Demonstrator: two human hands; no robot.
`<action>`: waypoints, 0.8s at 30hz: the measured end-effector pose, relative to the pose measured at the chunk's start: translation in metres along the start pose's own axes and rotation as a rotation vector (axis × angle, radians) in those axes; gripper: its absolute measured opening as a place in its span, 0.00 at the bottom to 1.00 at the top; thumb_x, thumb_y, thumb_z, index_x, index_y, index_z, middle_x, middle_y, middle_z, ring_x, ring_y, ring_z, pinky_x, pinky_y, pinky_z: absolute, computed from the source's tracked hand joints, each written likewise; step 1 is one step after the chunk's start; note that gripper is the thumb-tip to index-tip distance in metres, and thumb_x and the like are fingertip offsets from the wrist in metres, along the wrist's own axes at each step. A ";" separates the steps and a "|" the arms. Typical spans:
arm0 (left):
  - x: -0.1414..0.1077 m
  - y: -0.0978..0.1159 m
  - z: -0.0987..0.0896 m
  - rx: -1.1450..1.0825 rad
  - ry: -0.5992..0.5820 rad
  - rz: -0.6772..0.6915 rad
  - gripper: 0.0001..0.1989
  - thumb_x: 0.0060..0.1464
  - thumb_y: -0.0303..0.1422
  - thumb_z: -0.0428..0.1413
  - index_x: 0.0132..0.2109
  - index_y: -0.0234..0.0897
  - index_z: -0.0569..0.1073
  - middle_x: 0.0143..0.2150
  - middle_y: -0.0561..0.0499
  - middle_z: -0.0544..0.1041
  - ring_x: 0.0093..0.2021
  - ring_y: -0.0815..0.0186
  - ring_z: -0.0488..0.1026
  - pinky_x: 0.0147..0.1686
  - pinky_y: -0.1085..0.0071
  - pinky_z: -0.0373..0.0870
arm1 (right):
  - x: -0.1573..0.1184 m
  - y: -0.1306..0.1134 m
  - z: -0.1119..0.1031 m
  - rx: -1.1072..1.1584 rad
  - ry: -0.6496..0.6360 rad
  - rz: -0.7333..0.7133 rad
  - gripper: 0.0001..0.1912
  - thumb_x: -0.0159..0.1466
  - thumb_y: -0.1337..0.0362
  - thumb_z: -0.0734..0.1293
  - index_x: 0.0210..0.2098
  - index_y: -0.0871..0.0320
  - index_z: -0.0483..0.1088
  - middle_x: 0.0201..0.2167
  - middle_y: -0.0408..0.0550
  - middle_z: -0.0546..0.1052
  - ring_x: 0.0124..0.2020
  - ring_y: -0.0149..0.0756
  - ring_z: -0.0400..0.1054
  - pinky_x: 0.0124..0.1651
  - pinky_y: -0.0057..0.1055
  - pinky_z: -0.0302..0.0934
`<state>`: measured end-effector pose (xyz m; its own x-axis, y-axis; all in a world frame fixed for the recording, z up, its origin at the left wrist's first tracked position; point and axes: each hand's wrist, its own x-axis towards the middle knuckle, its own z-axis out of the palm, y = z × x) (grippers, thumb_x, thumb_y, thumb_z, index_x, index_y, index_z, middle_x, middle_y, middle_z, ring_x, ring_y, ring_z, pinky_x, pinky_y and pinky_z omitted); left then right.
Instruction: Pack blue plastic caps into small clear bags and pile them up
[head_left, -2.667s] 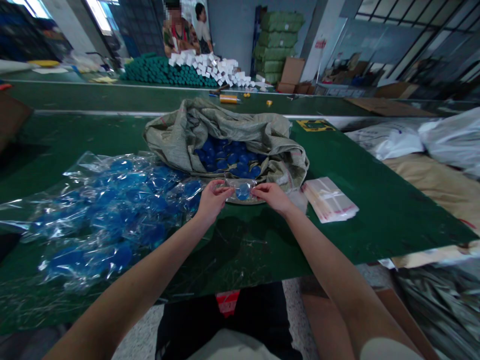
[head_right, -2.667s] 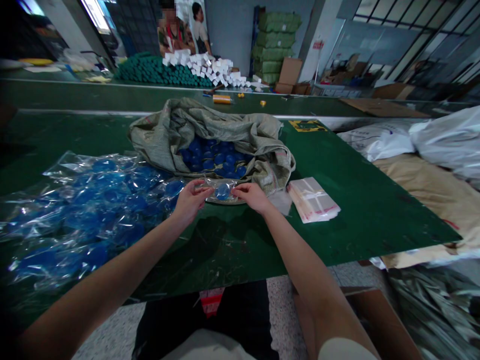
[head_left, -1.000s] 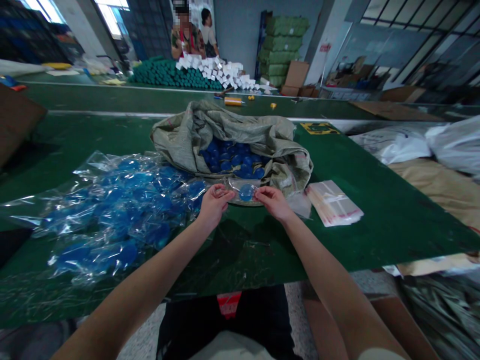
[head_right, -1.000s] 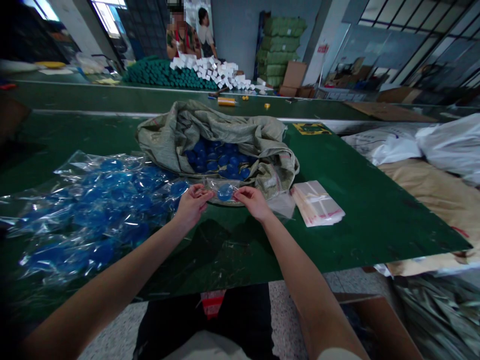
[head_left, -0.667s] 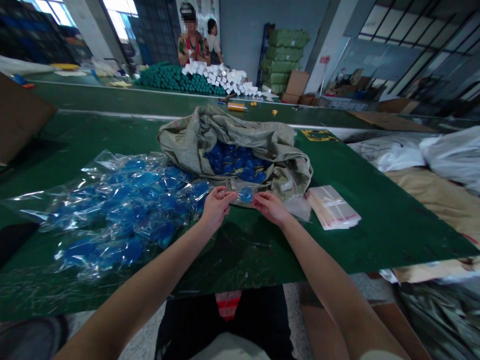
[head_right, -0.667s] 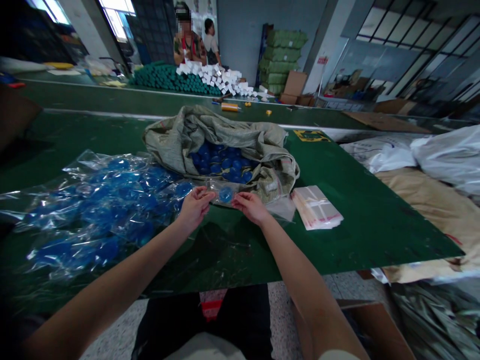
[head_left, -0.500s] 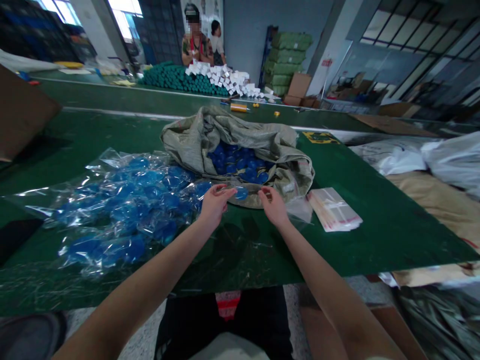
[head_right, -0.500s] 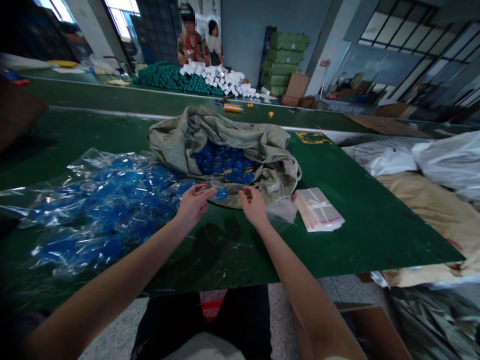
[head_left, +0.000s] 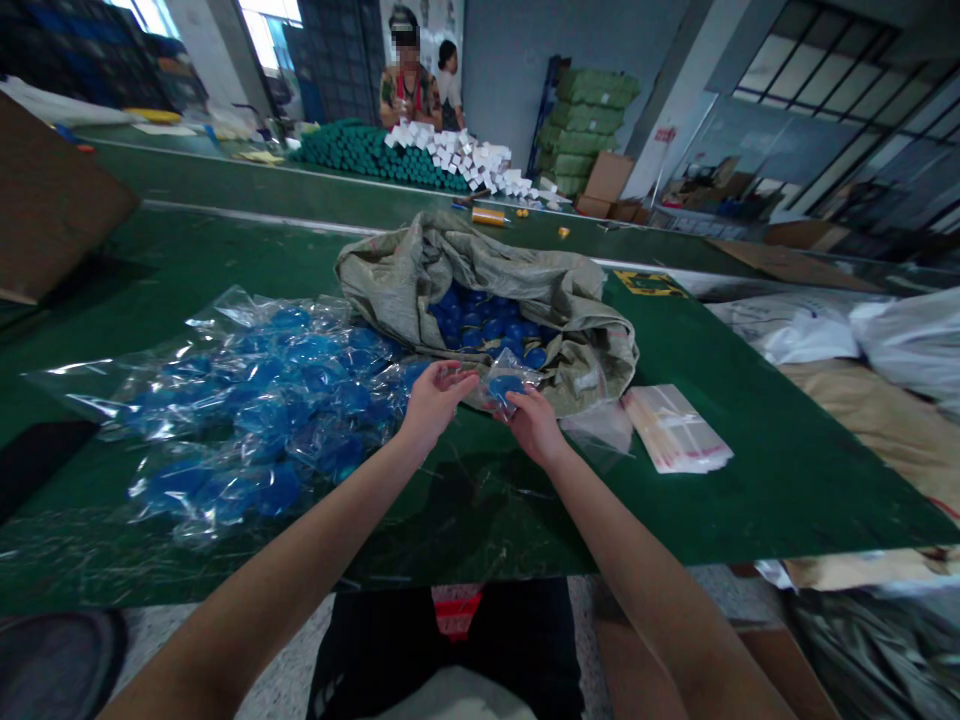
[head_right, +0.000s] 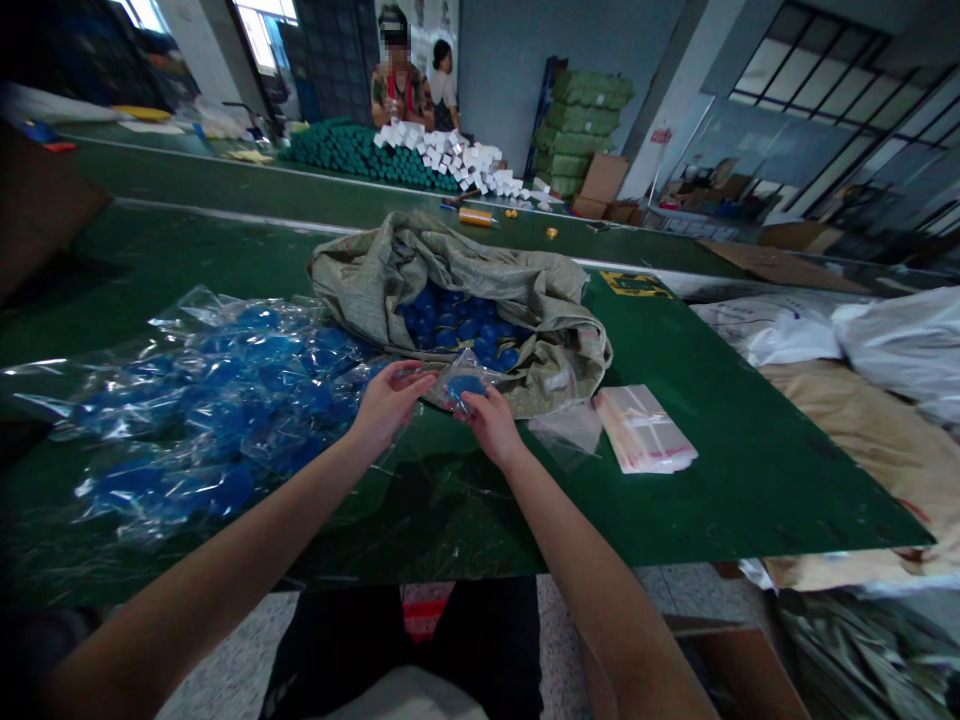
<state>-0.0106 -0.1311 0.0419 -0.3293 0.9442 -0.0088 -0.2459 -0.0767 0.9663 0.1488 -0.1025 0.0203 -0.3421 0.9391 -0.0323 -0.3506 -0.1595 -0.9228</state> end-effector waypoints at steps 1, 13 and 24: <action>-0.001 0.000 -0.002 -0.007 -0.029 -0.057 0.22 0.40 0.35 0.67 0.43 0.35 0.70 0.39 0.46 0.80 0.21 0.74 0.69 0.18 0.79 0.59 | -0.001 -0.001 0.001 0.044 -0.017 0.020 0.17 0.51 0.60 0.71 0.40 0.55 0.67 0.37 0.44 0.77 0.32 0.35 0.73 0.36 0.32 0.65; -0.006 0.006 -0.014 -0.043 -0.051 -0.148 0.22 0.38 0.33 0.67 0.41 0.36 0.70 0.34 0.50 0.78 0.18 0.76 0.65 0.15 0.79 0.54 | 0.003 -0.004 0.016 0.111 -0.022 0.110 0.21 0.49 0.60 0.74 0.41 0.56 0.69 0.35 0.44 0.79 0.33 0.35 0.74 0.40 0.33 0.68; -0.062 0.034 -0.059 0.344 -0.045 0.200 0.15 0.51 0.40 0.58 0.23 0.36 0.67 0.20 0.56 0.63 0.22 0.72 0.58 0.23 0.75 0.54 | 0.058 0.011 0.060 -0.181 0.022 -0.008 0.22 0.47 0.54 0.75 0.38 0.58 0.73 0.33 0.42 0.76 0.31 0.29 0.69 0.33 0.26 0.63</action>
<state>-0.0523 -0.2112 0.0598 -0.2973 0.9353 0.1920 0.1415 -0.1557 0.9776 0.0726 -0.0684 0.0310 -0.3198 0.9470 -0.0311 -0.1899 -0.0962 -0.9771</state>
